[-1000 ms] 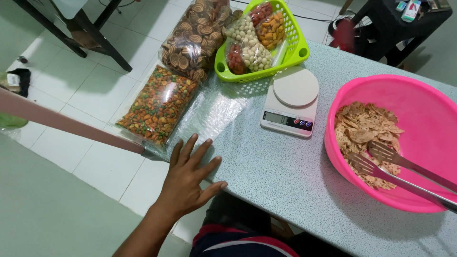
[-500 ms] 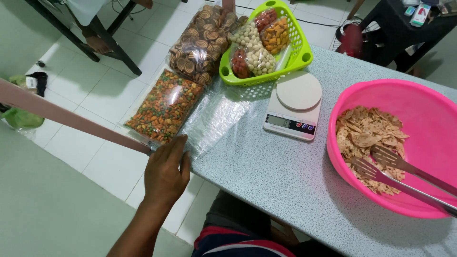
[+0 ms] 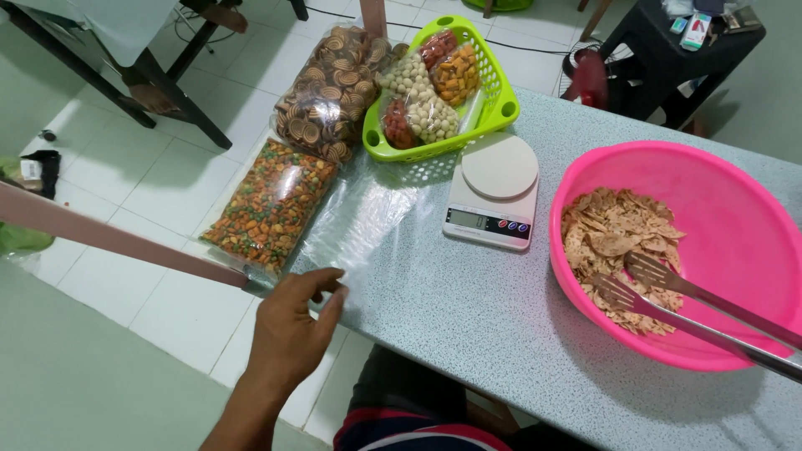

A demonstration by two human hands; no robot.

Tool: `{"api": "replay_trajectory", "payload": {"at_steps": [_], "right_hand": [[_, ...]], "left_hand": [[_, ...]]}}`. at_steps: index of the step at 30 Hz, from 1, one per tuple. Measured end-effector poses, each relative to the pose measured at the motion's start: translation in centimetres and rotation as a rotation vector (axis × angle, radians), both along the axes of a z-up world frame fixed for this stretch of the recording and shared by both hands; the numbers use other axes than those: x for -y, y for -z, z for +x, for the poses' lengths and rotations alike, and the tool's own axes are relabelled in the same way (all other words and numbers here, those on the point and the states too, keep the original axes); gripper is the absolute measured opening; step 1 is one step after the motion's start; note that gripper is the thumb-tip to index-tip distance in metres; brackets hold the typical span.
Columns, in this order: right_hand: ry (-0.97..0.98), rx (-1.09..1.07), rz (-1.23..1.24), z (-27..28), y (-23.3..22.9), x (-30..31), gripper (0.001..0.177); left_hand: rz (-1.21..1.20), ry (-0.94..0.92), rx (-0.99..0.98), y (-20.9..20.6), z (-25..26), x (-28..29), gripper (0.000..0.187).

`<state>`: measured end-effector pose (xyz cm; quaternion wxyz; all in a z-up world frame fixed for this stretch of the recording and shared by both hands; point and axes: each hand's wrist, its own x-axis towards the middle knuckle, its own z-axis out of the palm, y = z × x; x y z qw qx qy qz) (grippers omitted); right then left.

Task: Packaging chips by filling small plastic bags using tongs, weighing them on a digital scale, and sealing them with a handheld sealer.

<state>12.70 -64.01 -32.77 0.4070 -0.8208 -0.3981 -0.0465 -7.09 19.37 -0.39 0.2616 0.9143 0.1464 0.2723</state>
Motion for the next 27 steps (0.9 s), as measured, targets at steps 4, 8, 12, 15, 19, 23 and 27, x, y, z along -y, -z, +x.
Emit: {"api": "replay_trajectory", "payload": {"at_steps": [4,8,12,15,19,23,27], "right_hand": [[-0.005,0.029,-0.021,-3.5,1.0,-5.0,0.081],[0.053,0.047,-0.034,-11.1,-8.9,-23.0,0.084],[0.011,0.012,0.123,-14.6,-22.7,-41.2,0.102],[-0.031,0.030,-0.072,-14.9,-28.1,-44.0,0.089],[0.055,-0.258,0.297,-16.3,-29.4,-43.8,0.011],[0.707,-0.820,0.497,-18.9,-25.4,-43.7,0.019],[0.679,-0.706,0.527,-18.7,-27.0,-44.9,0.019]], "left_hand": [[-0.650,0.320,-0.495,-5.1,0.9,2.6,0.011],[-0.849,0.880,-0.686,-6.6,3.3,6.7,0.015],[-0.797,1.145,-0.963,-7.5,5.3,11.6,0.019],[-0.852,1.227,-0.950,-5.5,6.3,13.5,0.019],[-1.523,1.165,-0.707,-0.9,7.3,15.4,0.027],[-1.730,1.037,-0.524,2.8,6.7,18.3,0.072],[-1.614,0.909,-0.639,2.6,5.7,19.7,0.046]]}}
